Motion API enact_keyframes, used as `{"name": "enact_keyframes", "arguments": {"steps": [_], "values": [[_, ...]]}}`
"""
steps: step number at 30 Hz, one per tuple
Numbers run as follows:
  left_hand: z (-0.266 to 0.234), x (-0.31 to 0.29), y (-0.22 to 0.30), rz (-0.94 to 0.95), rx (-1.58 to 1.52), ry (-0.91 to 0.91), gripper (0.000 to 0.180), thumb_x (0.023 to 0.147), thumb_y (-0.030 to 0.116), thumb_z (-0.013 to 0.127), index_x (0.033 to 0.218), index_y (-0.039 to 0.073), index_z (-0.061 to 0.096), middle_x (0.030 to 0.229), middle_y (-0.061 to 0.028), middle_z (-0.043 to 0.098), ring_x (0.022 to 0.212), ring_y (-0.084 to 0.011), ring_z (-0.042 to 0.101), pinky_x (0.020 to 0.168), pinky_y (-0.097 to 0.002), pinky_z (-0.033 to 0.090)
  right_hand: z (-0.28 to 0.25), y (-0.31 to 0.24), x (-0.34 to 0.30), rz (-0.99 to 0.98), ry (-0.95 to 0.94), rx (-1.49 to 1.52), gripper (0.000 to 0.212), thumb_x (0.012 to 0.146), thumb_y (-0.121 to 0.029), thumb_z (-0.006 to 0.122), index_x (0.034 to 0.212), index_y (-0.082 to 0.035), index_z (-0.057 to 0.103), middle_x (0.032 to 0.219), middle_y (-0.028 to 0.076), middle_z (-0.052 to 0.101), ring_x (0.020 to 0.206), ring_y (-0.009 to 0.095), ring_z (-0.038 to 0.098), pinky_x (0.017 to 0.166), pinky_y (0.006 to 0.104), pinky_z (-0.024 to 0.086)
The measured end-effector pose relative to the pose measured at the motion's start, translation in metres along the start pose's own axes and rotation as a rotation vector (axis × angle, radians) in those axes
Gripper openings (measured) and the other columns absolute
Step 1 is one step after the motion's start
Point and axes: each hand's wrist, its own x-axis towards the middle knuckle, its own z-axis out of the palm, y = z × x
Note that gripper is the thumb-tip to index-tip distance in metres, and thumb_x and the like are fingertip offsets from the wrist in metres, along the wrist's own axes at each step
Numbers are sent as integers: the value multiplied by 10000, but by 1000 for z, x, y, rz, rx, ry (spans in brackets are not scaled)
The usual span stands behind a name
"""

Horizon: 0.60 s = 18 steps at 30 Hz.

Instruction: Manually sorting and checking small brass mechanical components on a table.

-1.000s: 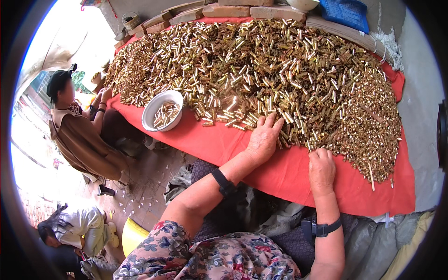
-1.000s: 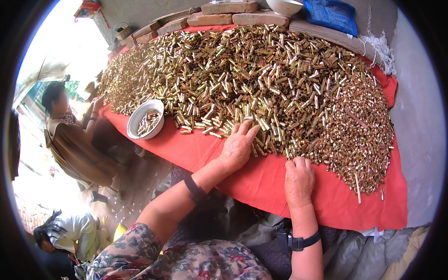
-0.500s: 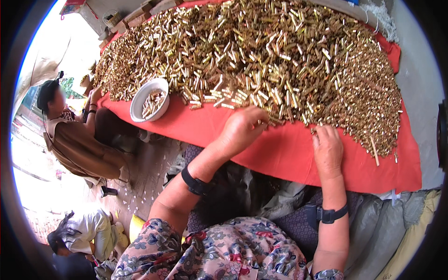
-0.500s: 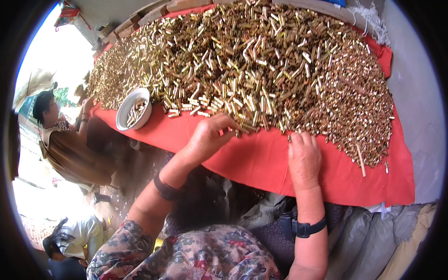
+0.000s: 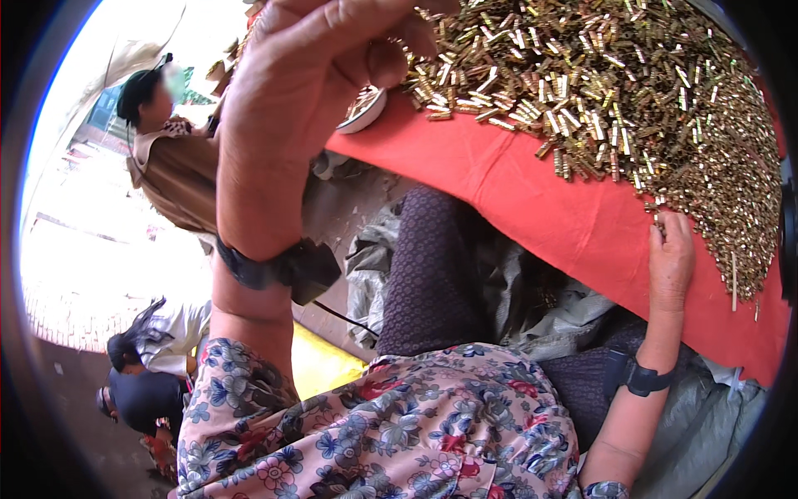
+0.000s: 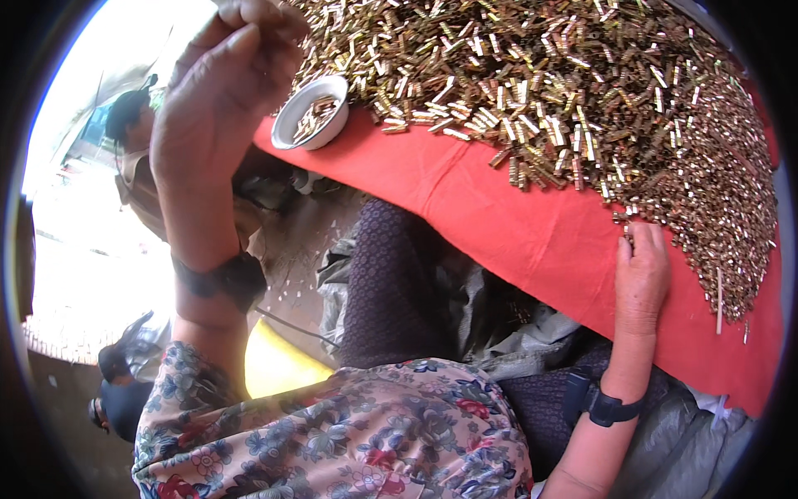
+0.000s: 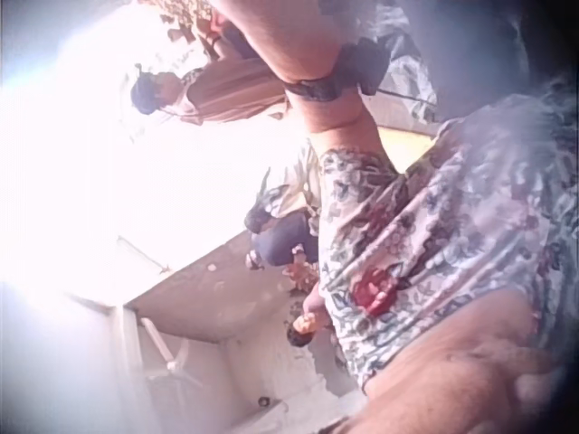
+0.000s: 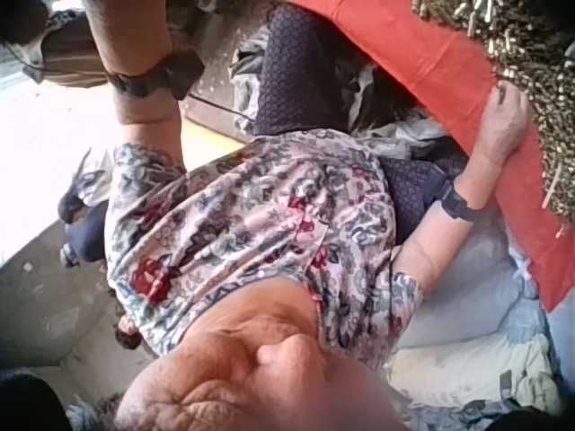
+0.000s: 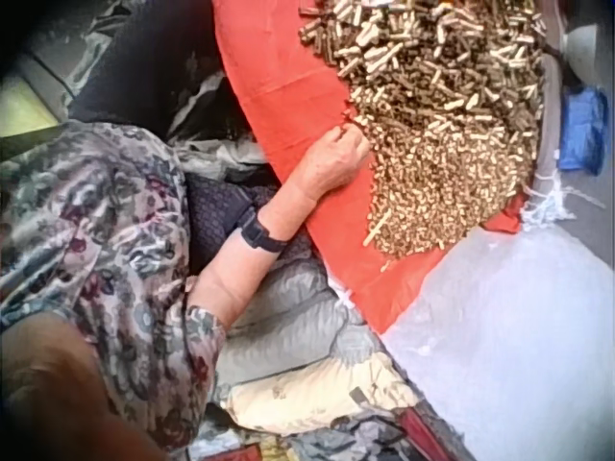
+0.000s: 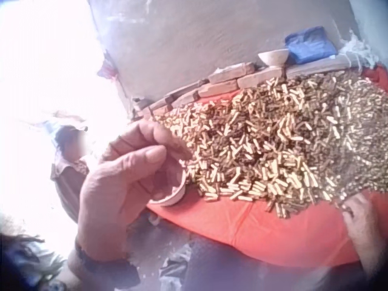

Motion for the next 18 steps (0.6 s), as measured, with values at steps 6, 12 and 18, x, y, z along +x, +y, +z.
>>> {"name": "enact_keyframes", "arguments": {"steps": [6,12,18], "values": [[-20,-21,44,-32,17,176,196,894,118,535,1070,32,553,991,-122,619,679,-111,594,506,-167,427,5,22,-6,-41,-24,-46,142,843,-22,549,984,-8,549,958,146,558,899,309,552,767,379,449],[-42,-127,45,-505,435,-99,178,807,97,636,906,-50,617,905,-145,649,742,-181,640,585,-271,497,8,32,-8,18,-119,71,156,883,-35,521,1029,14,544,950,133,547,855,260,547,759,352,450],[-69,-308,-52,-1343,582,-686,444,813,296,667,1163,48,552,991,-117,638,869,-254,625,692,-347,521,10,38,-1,8,-136,65,183,892,-37,515,1065,20,539,982,158,547,888,282,551,768,349,454]]}}
